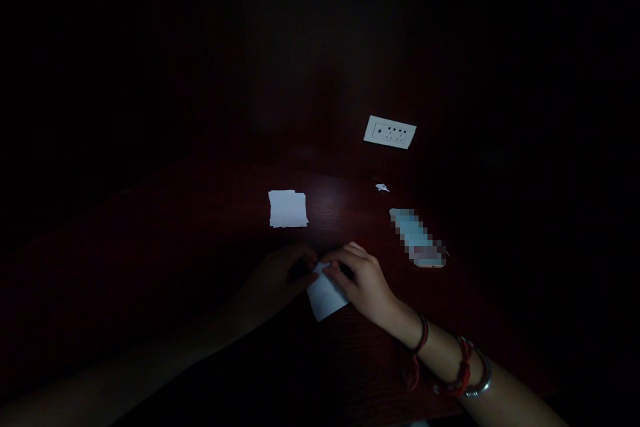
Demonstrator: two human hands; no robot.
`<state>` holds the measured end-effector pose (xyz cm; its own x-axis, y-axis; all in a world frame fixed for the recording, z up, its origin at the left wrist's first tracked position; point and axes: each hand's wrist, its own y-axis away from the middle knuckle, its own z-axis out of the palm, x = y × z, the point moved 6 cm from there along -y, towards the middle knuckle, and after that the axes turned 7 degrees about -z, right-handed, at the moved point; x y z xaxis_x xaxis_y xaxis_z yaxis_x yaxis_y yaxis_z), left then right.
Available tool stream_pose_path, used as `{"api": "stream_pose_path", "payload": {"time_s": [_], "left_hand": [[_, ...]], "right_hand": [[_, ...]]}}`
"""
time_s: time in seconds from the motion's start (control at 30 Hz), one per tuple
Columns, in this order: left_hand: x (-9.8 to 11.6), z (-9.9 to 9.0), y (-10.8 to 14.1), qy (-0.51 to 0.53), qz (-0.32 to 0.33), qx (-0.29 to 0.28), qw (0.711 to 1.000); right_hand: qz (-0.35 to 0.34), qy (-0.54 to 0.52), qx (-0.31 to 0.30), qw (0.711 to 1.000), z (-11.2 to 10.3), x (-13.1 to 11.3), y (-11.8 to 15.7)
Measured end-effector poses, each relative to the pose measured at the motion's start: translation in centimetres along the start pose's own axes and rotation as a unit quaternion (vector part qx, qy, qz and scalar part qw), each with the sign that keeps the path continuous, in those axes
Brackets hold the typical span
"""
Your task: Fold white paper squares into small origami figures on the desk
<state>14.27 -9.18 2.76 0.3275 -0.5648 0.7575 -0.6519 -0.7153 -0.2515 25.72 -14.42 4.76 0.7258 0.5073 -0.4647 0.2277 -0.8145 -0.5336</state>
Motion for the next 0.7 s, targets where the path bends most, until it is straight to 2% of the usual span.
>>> {"api": "stream_pose_path", "payload": {"time_s": [0.27,0.47,0.7], "left_hand": [[0.8,-0.2,0.0,-0.031,-0.001,0.005,1.000],[1.1,-0.5,0.1,-0.071,0.018,0.048,0.996],[1.0,-0.3,0.1,-0.071,0.027,0.044,0.996]], "right_hand": [[0.003,0.002,0.014,1.000,0.0,0.0,-0.1],[-0.013,0.037,0.018,0.999,-0.1,-0.2,-0.1],[-0.020,0.069,0.001,0.997,0.2,-0.3,-0.1]]}}
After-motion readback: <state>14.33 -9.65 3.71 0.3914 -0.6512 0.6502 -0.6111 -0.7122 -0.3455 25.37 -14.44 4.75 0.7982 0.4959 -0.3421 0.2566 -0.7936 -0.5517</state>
